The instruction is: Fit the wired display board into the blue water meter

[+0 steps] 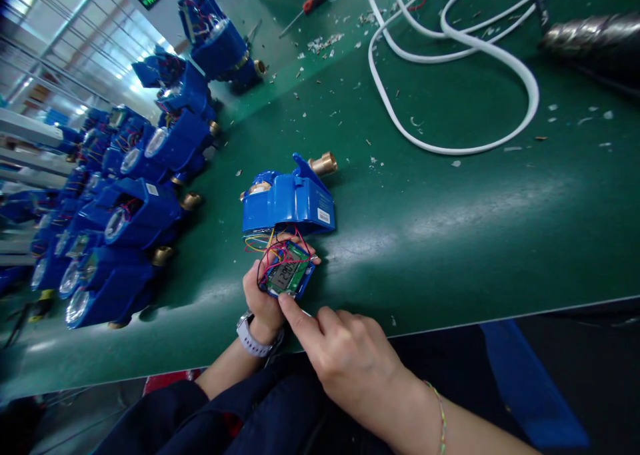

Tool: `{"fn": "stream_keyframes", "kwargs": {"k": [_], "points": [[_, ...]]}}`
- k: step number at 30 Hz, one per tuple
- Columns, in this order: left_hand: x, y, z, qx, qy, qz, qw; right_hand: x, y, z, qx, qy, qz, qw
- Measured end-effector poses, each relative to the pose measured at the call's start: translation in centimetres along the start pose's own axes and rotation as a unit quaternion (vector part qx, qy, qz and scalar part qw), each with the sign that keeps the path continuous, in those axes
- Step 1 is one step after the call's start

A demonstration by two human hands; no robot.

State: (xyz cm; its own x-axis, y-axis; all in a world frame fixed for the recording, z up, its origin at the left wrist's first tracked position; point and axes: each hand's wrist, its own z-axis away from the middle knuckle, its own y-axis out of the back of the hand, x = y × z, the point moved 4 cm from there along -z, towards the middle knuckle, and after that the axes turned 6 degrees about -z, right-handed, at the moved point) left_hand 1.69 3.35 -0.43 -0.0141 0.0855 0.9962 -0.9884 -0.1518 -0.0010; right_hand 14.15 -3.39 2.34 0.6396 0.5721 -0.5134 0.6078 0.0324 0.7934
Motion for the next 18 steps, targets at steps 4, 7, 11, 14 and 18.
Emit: {"fn": "stream_keyframes", "kwargs": {"k": [4, 7, 11, 14, 18], "points": [[0.3, -0.1, -0.3, -0.008, 0.004, 0.030, 1.000, -0.1, -0.2, -0.2, -0.010, 0.000, 0.020, 1.000], [0.2, 0.0, -0.3, -0.006, 0.021, 0.035, 0.999, 0.2, -0.7, -0.5, -0.021, -0.019, -0.047, 0.998], [-0.6, -0.2, 0.2, -0.025, 0.053, 0.075, 0.995, 1.4, -0.5, -1.5, 0.033, -0.158, -0.368, 0.916], [-1.0, -0.6, 0.4, -0.082, 0.078, 0.124, 0.986, 1.6, -0.5, -1.5, -0.009, -0.285, -0.590, 0.755], [-0.7, -0.7, 0.2, -0.119, 0.106, 0.166, 0.973, 0.5, 0.1, 0.4, -0.106, -0.316, -0.732, 0.593]]}}
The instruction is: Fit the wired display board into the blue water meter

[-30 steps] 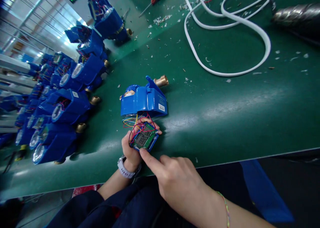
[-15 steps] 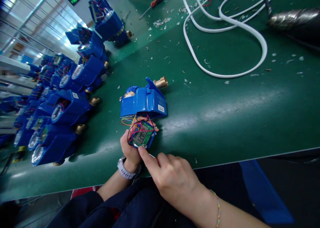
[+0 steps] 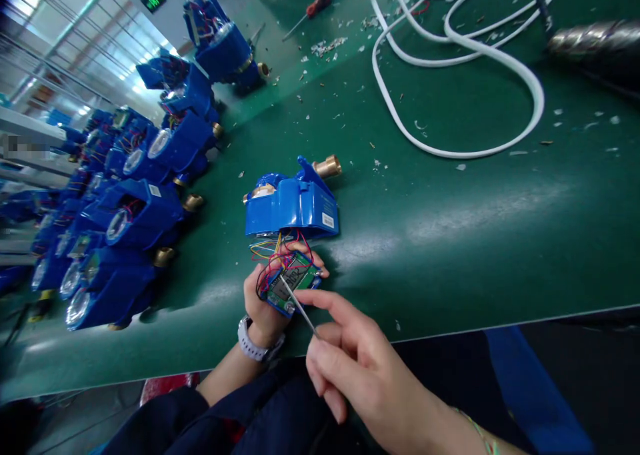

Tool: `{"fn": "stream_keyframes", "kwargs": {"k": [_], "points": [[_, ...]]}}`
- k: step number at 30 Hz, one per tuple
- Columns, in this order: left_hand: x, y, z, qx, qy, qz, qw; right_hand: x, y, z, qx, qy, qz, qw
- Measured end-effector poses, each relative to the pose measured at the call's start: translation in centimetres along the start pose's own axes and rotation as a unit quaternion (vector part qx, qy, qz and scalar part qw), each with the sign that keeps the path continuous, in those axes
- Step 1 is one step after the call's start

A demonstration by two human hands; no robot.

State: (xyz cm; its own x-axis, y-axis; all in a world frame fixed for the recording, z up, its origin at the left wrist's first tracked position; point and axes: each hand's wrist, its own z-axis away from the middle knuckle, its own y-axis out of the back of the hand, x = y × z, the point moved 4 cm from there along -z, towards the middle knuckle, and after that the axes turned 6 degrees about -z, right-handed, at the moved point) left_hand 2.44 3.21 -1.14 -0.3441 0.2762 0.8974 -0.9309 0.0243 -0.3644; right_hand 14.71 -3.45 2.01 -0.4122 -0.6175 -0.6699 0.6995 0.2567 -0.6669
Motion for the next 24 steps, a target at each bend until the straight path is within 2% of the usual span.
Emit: {"fn": "stream_keyframes", "kwargs": {"k": [2, 5, 8, 11, 13, 16, 19, 21, 24], "points": [[0.2, 0.1, -0.1, -0.006, 0.024, 0.013, 1.000, 0.6, 0.3, 1.5, -0.042, -0.021, -0.003, 0.999], [0.4, 0.2, -0.1, -0.022, 0.042, 0.024, 0.999, 1.4, 1.2, 3.5, -0.088, -0.048, 0.110, 0.989], [0.5, 0.3, -0.1, -0.035, 0.042, 0.021, 0.998, 0.9, 2.2, 4.3, -0.045, -0.004, 0.267, 0.963], [0.5, 0.4, -0.1, -0.041, 0.044, -0.005, 0.998, -0.7, 2.2, 3.9, 0.012, 0.096, 0.402, 0.910], [0.6, 0.5, -0.1, -0.034, 0.040, -0.027, 0.998, -1.5, 1.9, 3.4, 0.022, 0.146, 0.454, 0.879], [0.7, 0.6, -0.1, -0.023, 0.035, -0.035, 0.998, -2.0, 1.4, 2.7, 0.014, 0.176, 0.502, 0.847], [0.7, 0.4, -0.1, -0.049, 0.042, -0.010, 0.998, -2.2, 1.1, 2.5, 0.006, 0.199, 0.566, 0.800], [0.7, 0.3, -0.1, -0.062, 0.043, 0.003, 0.997, -2.4, 0.9, 2.5, 0.008, 0.228, 0.621, 0.750], [0.7, 0.3, -0.1, -0.062, 0.044, 0.009, 0.997, -2.8, 0.3, 2.8, 0.006, 0.280, 0.698, 0.659]]}}
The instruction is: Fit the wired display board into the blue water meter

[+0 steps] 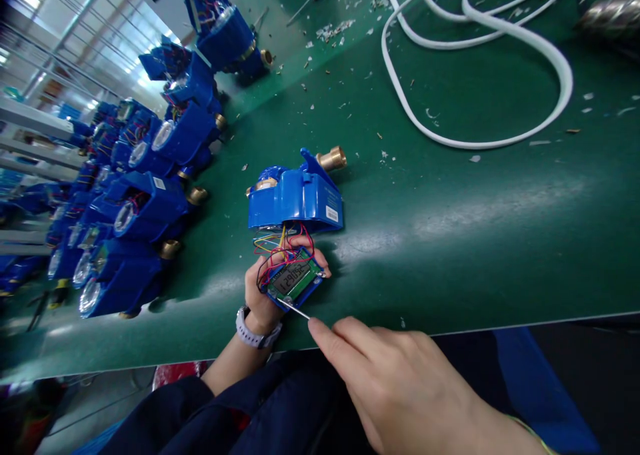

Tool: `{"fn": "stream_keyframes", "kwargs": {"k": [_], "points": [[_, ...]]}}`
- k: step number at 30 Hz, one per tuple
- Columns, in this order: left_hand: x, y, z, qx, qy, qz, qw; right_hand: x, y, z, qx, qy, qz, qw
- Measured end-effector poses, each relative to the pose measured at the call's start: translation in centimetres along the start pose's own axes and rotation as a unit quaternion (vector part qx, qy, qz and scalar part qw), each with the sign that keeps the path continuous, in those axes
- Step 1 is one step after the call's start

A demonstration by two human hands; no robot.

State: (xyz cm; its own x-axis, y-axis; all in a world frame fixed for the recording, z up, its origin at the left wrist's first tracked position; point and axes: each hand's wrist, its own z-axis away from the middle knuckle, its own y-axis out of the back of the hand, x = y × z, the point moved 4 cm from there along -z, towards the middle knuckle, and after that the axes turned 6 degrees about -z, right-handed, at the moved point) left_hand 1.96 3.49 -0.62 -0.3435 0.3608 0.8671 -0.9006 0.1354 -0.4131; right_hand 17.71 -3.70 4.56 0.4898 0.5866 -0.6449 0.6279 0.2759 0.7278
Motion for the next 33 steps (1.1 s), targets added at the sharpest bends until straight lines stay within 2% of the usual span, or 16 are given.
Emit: {"fn": "stream_keyframes", "kwargs": {"k": [3, 6, 14, 19, 23, 26, 28, 33], "points": [[-0.2, 0.0, 0.0, 0.006, 0.011, 0.000, 1.000, -0.4, 0.2, 0.0, -0.004, 0.048, 0.101, 0.994], [-0.3, 0.0, 0.0, 0.013, 0.014, -0.006, 1.000, -0.4, 0.1, 0.0, -0.009, 0.066, 0.142, 0.988], [-0.2, 0.2, 0.2, 0.018, 0.012, -0.026, 0.999, -0.3, 0.1, -0.4, 0.023, 0.011, 0.058, 0.998], [-0.2, 0.3, 0.3, 0.021, -0.002, -0.036, 0.999, 0.2, 0.2, -0.6, 0.008, -0.024, -0.007, 1.000], [-0.4, 0.4, 0.5, 0.026, -0.025, -0.036, 0.999, -0.3, 0.1, -0.6, -0.008, -0.009, 0.037, 0.999], [-0.7, 0.3, 0.6, 0.020, -0.021, -0.032, 0.999, -1.0, 0.0, -0.5, -0.019, 0.007, 0.103, 0.995], [-0.7, 0.1, 0.7, 0.012, -0.015, -0.037, 0.999, -1.1, 0.1, -0.5, -0.013, -0.002, 0.105, 0.994], [-0.3, -0.1, 0.6, 0.027, -0.042, -0.083, 0.995, -0.4, -0.2, -0.4, 0.005, -0.047, -0.045, 0.998]]}}
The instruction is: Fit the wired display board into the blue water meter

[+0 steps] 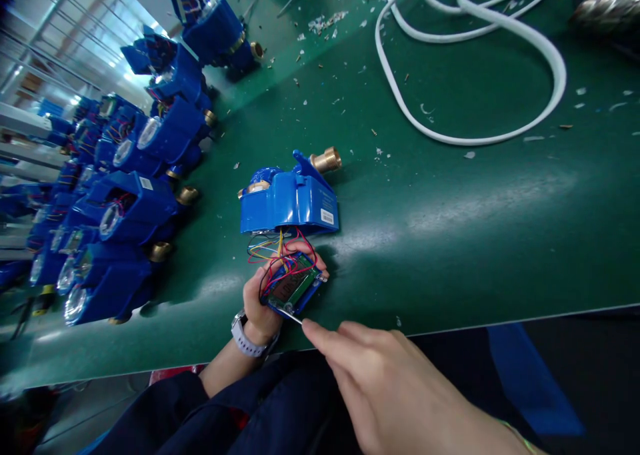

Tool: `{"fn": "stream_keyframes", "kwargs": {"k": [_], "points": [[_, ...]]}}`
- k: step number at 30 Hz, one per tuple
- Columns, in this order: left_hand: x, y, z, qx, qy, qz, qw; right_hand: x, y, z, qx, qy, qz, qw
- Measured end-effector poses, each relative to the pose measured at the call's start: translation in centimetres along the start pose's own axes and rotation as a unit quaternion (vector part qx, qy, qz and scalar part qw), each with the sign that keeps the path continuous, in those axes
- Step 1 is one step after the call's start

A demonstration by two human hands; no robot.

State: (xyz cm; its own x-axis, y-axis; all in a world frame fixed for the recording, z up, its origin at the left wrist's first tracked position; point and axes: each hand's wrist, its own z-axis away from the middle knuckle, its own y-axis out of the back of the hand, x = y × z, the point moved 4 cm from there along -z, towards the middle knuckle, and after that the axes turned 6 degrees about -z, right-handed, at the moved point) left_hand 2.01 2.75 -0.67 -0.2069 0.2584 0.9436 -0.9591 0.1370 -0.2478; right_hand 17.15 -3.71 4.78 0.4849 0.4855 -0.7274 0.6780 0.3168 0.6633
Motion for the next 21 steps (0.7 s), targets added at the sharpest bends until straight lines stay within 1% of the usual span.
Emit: {"fn": "stream_keyframes", "kwargs": {"k": [1, 4, 6, 8, 10, 11, 12, 13, 15, 16, 17, 18, 19, 21], "points": [[0.1, 0.1, 0.0, 0.011, -0.008, -0.013, 1.000, 0.1, -0.3, 0.2, -0.002, -0.001, -0.004, 1.000], [0.1, 0.1, -0.1, 0.031, -0.030, -0.040, 0.998, 0.0, -1.5, 0.8, -0.003, 0.007, 0.040, 0.999], [0.1, 0.1, -0.1, 0.036, -0.039, -0.036, 0.998, -0.1, -2.1, 1.1, 0.004, 0.006, 0.025, 1.000], [0.1, 0.1, -0.1, 0.043, -0.045, -0.028, 0.998, 0.0, -2.4, 1.1, 0.023, -0.025, -0.067, 0.997], [0.1, 0.1, -0.1, 0.045, -0.048, -0.029, 0.997, 0.3, -2.8, 1.0, 0.034, -0.073, -0.187, 0.979], [0.1, 0.0, -0.1, 0.043, -0.051, -0.032, 0.997, 0.5, -2.9, 0.9, 0.037, -0.090, -0.222, 0.970], [0.1, 0.0, -0.2, 0.042, -0.053, -0.034, 0.997, 0.6, -3.1, 1.0, 0.038, -0.094, -0.227, 0.969], [0.2, 0.0, -0.2, 0.041, -0.053, -0.035, 0.997, 0.6, -3.3, 1.0, 0.039, -0.082, -0.204, 0.975], [0.1, -0.1, -0.2, 0.038, -0.049, -0.032, 0.998, 0.5, -3.4, 1.2, 0.045, -0.037, -0.102, 0.993], [0.1, -0.1, -0.2, 0.038, -0.046, -0.028, 0.998, 0.4, -3.4, 1.2, 0.045, -0.020, -0.053, 0.997], [0.1, -0.1, -0.2, 0.038, -0.043, -0.026, 0.998, 0.4, -3.4, 1.3, 0.044, -0.010, -0.026, 0.999], [0.1, -0.1, -0.2, 0.038, -0.042, -0.025, 0.998, 0.4, -3.3, 1.3, 0.044, -0.011, -0.028, 0.999], [0.1, -0.1, -0.3, 0.037, -0.042, -0.025, 0.998, 0.4, -3.2, 1.2, 0.045, -0.024, -0.059, 0.997], [0.0, -0.1, -0.3, 0.029, -0.041, -0.026, 0.998, 0.6, -3.2, 1.0, 0.038, -0.065, -0.169, 0.983]]}}
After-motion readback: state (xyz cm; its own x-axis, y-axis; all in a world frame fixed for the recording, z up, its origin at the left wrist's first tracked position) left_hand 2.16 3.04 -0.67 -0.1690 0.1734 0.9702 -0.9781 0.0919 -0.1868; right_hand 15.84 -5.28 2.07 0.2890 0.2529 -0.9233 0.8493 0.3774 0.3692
